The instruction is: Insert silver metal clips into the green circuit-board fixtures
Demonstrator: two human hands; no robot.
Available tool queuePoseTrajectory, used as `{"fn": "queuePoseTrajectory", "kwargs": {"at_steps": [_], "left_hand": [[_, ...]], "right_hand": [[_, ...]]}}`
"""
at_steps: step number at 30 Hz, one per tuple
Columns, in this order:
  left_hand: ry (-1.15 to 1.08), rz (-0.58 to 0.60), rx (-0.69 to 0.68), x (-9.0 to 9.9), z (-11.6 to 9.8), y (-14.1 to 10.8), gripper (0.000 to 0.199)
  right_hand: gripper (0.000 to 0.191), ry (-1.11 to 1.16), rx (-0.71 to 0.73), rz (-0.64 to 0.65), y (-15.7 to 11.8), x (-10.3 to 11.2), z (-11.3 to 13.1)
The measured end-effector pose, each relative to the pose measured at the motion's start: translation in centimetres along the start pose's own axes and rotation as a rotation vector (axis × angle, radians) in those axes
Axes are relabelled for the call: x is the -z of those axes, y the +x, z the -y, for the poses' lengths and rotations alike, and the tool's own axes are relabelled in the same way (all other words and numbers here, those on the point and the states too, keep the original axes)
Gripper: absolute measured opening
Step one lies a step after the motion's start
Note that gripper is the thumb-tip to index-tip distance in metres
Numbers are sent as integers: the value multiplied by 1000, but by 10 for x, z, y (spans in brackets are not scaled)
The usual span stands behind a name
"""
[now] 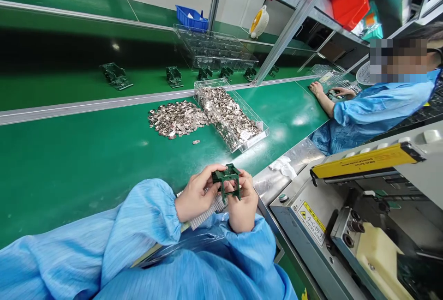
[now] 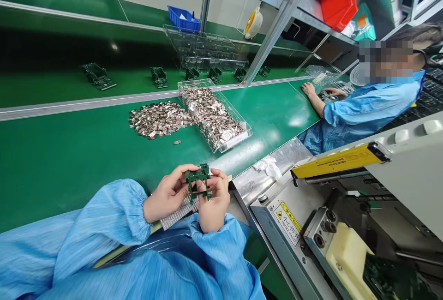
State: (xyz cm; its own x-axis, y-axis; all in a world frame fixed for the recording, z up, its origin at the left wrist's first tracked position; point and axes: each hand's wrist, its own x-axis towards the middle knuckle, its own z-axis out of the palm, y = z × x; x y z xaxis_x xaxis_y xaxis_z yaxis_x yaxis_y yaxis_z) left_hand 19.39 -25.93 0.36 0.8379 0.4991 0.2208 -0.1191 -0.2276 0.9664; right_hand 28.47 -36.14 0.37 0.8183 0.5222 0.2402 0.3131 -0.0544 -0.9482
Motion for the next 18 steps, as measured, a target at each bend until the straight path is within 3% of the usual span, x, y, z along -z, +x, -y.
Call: {"fn": "queuePoseTrajectory", "kwargs": {"at_steps": [3,5,6,9,12,14,16,18], "left_hand": [[-80,36,46,1,1,0,34],[-145,58,89,3,0,1,35],[-170,69,114,3,-2,0,36],[-169,159,160,5,-16,-1,40],[-46,404,131,3,-45,4,45],[37,625,90,-5,-66,16,52],[73,778,8,-24,-82,36,58],[106,804,-164,-59,-93,58,55]], "right_hand": [[22,187,-86,45,-1,4,-2],[15,236,-70,88,-4,14,1],[20,219,-30,124,-5,21,4],[62,48,150,294,-11,47,16],[72,-72,289,342,-20,81,30],[66,-63,327,273,-30,111,38],[63,-43,324,130,-46,147,45],[61,-61,317,-200,-66,188,49]]}}
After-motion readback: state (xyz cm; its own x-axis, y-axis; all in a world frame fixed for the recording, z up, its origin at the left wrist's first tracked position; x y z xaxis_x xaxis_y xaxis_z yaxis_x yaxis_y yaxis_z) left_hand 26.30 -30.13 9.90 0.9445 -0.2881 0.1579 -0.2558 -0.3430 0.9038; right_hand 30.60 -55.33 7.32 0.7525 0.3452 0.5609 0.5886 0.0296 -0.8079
